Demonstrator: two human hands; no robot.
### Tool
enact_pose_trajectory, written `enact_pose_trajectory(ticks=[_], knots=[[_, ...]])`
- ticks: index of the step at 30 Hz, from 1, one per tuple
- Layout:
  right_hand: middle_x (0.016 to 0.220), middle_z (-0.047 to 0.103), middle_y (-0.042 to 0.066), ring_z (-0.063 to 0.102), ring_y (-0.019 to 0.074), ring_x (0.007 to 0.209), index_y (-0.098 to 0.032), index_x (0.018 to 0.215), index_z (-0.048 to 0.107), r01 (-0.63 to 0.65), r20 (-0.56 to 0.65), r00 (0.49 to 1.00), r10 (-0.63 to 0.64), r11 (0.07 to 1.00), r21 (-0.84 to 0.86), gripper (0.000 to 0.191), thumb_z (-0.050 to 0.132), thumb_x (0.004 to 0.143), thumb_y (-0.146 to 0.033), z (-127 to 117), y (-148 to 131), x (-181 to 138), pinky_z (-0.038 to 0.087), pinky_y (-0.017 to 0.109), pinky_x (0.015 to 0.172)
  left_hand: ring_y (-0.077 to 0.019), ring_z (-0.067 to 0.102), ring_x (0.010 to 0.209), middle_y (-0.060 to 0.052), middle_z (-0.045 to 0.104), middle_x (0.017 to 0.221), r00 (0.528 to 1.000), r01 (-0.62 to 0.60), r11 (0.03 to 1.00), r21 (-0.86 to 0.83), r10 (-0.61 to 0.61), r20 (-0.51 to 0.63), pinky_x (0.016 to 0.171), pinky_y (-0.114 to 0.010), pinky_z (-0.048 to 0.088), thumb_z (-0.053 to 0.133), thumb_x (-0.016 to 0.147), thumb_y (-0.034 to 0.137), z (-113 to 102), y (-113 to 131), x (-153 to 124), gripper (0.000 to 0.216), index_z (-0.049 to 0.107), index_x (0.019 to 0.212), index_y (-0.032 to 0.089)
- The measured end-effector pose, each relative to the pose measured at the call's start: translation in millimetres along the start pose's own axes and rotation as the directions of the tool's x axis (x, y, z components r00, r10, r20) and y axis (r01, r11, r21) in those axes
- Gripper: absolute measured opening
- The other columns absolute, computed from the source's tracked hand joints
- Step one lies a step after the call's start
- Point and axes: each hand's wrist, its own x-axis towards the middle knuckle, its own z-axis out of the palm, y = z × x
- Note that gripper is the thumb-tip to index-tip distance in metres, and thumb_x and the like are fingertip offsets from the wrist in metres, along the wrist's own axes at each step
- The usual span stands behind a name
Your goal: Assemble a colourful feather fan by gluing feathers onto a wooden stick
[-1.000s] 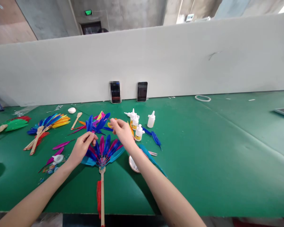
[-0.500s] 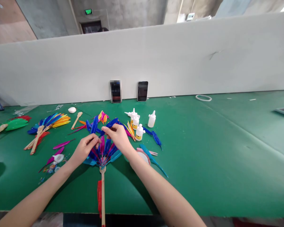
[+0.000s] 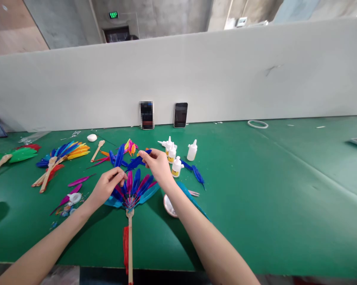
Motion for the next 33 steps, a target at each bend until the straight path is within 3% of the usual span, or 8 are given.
enact_pose_trajectory(ticks=[11, 14, 18, 21, 33], knots=[[0.045, 0.041, -0.005, 0.037, 0.007, 0.043, -0.017, 0.057, 0.053, 0.014, -0.156, 0.988, 0.0, 0.996, 0.089, 0.035, 0.055, 0.064, -0.051, -7.0, 1.5, 4.3, 0.028, 0.022, 0.042, -0.0104, 0.044, 0.051, 0.004, 0.045, 0.051, 0.998, 0.023, 0.999, -0.035, -0.025, -0.05, 0.054, -0.022, 0.035, 0.042, 0.077, 0.034, -1.8, -1.7, 0.3, 0.023, 0.049, 0.063, 0.017], [0.047, 0.044, -0.005, 0.04, 0.0081, 0.046, -0.017, 0.063, 0.055, -0.008, -0.024, 1.0, 0.009, 1.0, 0.028, 0.033, 0.056, 0.064, -0.05, -3.4, 1.6, 2.1, 0.031, 0.023, 0.046, -0.0107, 0.044, 0.051, 0.004, 0.045, 0.051, 0.997, 0.032, 0.998, -0.045, -0.035, -0.07, 0.054, -0.023, 0.035, 0.042, 0.076, 0.035, -1.3, -0.7, 0.1, 0.023, 0.049, 0.063, 0.017], [0.046, 0.043, -0.006, 0.04, 0.0082, 0.046, -0.018, 0.053, 0.045, -0.003, 0.175, 0.984, 0.019, 0.995, -0.096, 0.031, 0.062, 0.06, -0.043, 3.6, 0.5, -3.3, 0.031, 0.023, 0.047, -0.0104, 0.043, 0.051, 0.004, 0.045, 0.051, 0.999, 0.025, 1.0, -0.014, -0.025, -0.04, 0.053, -0.023, 0.034, 0.042, 0.077, 0.035, -0.2, 1.0, -0.5, 0.024, 0.049, 0.063, 0.017], [0.043, 0.041, -0.006, 0.037, 0.0079, 0.045, -0.019, 0.05, 0.04, 0.013, 0.161, 0.987, 0.01, 0.989, -0.144, 0.031, 0.059, 0.062, -0.041, 4.8, 0.4, -4.6, 0.029, 0.024, 0.046, -0.0102, 0.042, 0.051, 0.004, 0.045, 0.051, 1.0, 0.01, 1.0, 0.007, -0.009, -0.026, 0.053, -0.022, 0.034, 0.042, 0.078, 0.034, -0.1, 1.4, -0.7, 0.024, 0.048, 0.062, 0.017], [0.046, 0.044, -0.005, 0.04, 0.0093, 0.046, -0.019, 0.054, 0.043, 0.071, 0.159, 0.986, -0.048, 0.988, -0.138, 0.025, 0.052, 0.066, -0.039, -1.1, 2.4, -0.7, 0.031, 0.024, 0.049, -0.0101, 0.042, 0.052, 0.004, 0.044, 0.052, 1.0, -0.002, 1.0, 0.021, 0.003, -0.016, 0.054, -0.022, 0.033, 0.04, 0.079, 0.032, -2.2, 1.4, -1.3, 0.025, 0.047, 0.061, 0.017]])
